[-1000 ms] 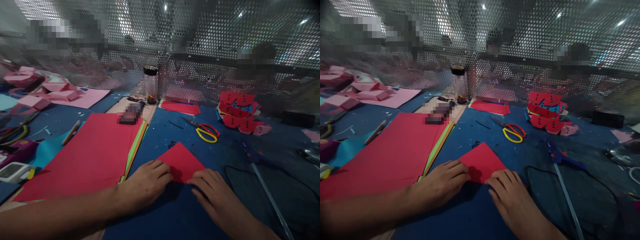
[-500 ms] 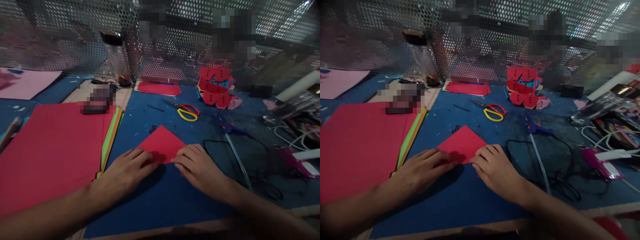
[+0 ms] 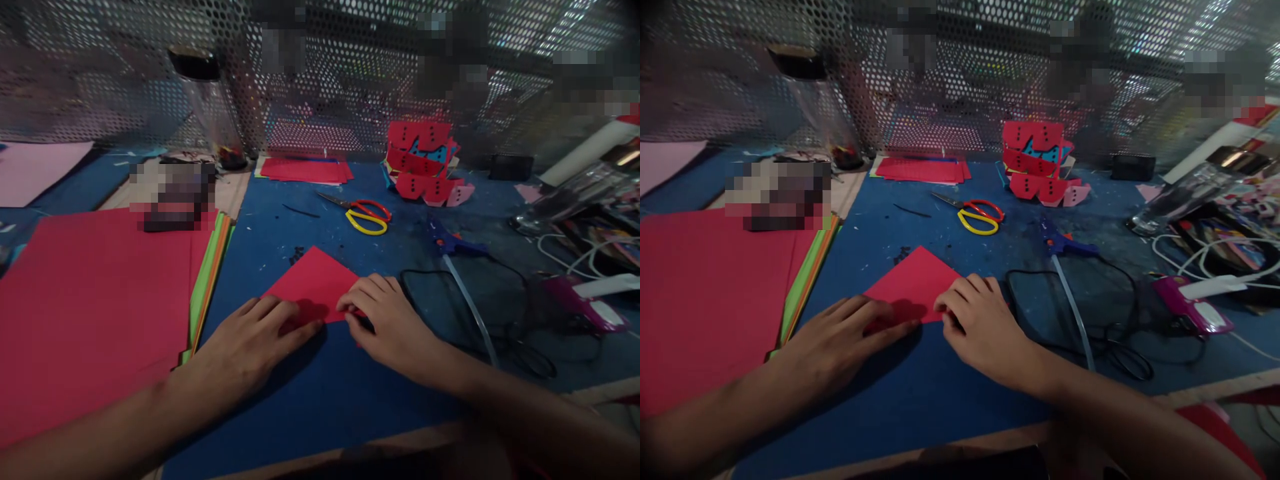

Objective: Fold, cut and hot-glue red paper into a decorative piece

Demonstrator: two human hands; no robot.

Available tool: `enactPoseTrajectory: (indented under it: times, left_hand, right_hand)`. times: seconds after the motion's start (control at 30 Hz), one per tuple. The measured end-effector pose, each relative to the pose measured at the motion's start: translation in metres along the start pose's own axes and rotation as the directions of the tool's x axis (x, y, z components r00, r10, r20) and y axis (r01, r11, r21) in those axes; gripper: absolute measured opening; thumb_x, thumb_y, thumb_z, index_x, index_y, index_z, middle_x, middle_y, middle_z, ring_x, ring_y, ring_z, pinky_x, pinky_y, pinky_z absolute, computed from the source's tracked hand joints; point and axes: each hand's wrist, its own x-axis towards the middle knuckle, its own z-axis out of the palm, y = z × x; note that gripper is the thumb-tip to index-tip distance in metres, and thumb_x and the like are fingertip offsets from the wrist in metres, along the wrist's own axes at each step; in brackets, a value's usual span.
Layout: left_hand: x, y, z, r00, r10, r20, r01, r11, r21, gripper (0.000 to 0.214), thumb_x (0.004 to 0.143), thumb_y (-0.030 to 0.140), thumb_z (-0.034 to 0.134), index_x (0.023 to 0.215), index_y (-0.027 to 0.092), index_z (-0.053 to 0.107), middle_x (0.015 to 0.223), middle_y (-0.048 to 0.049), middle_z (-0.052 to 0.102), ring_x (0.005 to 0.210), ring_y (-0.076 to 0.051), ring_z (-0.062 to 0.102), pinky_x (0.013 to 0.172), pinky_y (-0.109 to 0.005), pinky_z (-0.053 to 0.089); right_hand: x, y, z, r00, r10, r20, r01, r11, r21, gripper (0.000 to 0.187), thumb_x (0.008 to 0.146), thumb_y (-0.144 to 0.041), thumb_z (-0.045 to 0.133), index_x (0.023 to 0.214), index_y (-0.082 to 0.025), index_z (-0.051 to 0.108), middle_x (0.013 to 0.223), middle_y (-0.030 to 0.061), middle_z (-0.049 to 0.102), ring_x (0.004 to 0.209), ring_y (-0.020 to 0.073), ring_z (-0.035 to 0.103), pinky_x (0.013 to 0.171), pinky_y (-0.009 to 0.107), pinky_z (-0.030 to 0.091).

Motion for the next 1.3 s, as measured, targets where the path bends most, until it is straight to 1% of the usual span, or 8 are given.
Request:
enactPoseTrajectory:
  times: [0.17,0.3,0.53,0.67,0.9,1.1,1.23,1.3]
  left_hand:
    - [0.001,0.0,-0.001,1.0,-0.003,-0.023,0.002,0.999,-0.033,0.052,0.095,0.005,0.045,0.14,0.027,0.058,0.111,-0.0096,0.063,0.092,-0.025,0.055,0.081,-0.039,0.051]
    - [0.0,0.0,-0.001,1.0,-0.006,-0.015,0.006,0.999,-0.05,0.052,0.097,0.007,0.044,0.142,0.027,0.057,0.115,-0.0103,0.063,0.093,-0.025,0.055,0.08,-0.039,0.05]
    - [0.001,0.0,-0.001,0.999,0.004,-0.042,-0.005,0.999,-0.044,0.052,0.098,0.006,0.041,0.142,0.027,0.057,0.111,-0.0099,0.063,0.092,-0.025,0.056,0.079,-0.038,0.05]
    - [0.002,0.0,-0.002,0.998,0.004,-0.057,-0.006,0.999,-0.036,0.05,0.098,0.007,0.041,0.141,0.027,0.058,0.11,-0.0099,0.064,0.092,-0.024,0.056,0.079,-0.037,0.05]
    - [0.001,0.001,0.0,1.0,-0.017,0.004,0.017,1.0,-0.011,0.055,0.095,0.005,0.046,0.144,0.029,0.054,0.112,-0.0096,0.062,0.093,-0.025,0.056,0.08,-0.038,0.051]
    - [0.003,0.003,-0.001,0.999,-0.022,0.023,0.022,1.0,-0.005,0.053,0.096,0.008,0.048,0.145,0.028,0.053,0.113,-0.0104,0.061,0.094,-0.026,0.055,0.081,-0.041,0.051]
    - [0.003,0.002,0.0,1.0,-0.022,0.023,0.022,1.0,-0.012,0.052,0.098,0.009,0.046,0.145,0.028,0.052,0.116,-0.0109,0.062,0.096,-0.026,0.055,0.081,-0.04,0.05]
    - [0.002,0.002,0.0,1.0,-0.021,0.014,0.021,1.0,-0.014,0.051,0.098,0.009,0.047,0.145,0.028,0.052,0.115,-0.0105,0.062,0.096,-0.026,0.055,0.081,-0.04,0.049]
  right_hand:
    - [-0.003,0.004,-0.004,1.0,0.018,0.011,-0.018,1.0,0.0,0.022,0.092,-0.006,0.057,0.105,-0.023,0.065,0.107,0.0026,0.068,0.106,0.0207,0.055,0.09,0.039,0.036]
    - [-0.006,0.01,-0.007,0.999,0.034,0.013,-0.034,0.999,-0.003,0.025,0.091,-0.006,0.056,0.107,-0.022,0.064,0.109,0.0036,0.067,0.107,0.022,0.055,0.091,0.039,0.035]
    - [-0.009,0.021,-0.012,0.998,0.04,0.038,-0.04,0.999,-0.012,0.037,0.085,-0.001,0.051,0.111,-0.023,0.064,0.112,0.0047,0.066,0.108,0.0237,0.054,0.09,0.039,0.036]
    - [-0.011,0.027,-0.014,0.998,0.021,0.059,-0.02,1.0,-0.02,0.043,0.082,0.001,0.049,0.115,-0.024,0.063,0.113,0.0052,0.066,0.107,0.024,0.054,0.09,0.04,0.036]
    - [-0.012,0.034,-0.014,0.996,-0.008,0.092,0.014,0.998,-0.06,0.055,0.077,0.004,0.047,0.12,-0.026,0.062,0.113,0.0042,0.066,0.105,0.0232,0.056,0.086,0.039,0.038]
    - [-0.014,0.039,-0.016,0.993,-0.029,0.112,0.037,0.997,-0.073,0.059,0.074,0.006,0.046,0.122,-0.025,0.061,0.112,0.005,0.066,0.104,0.0234,0.057,0.085,0.039,0.041]
    - [-0.015,0.045,-0.019,0.99,-0.037,0.139,0.048,0.996,-0.074,0.063,0.075,0.007,0.045,0.126,-0.028,0.06,0.114,0.004,0.065,0.104,0.0232,0.057,0.086,0.04,0.04]
    - [-0.015,0.048,-0.02,0.992,-0.028,0.126,0.042,0.993,-0.108,0.063,0.075,0.007,0.044,0.125,-0.028,0.061,0.113,0.0039,0.066,0.103,0.0233,0.057,0.085,0.04,0.04]
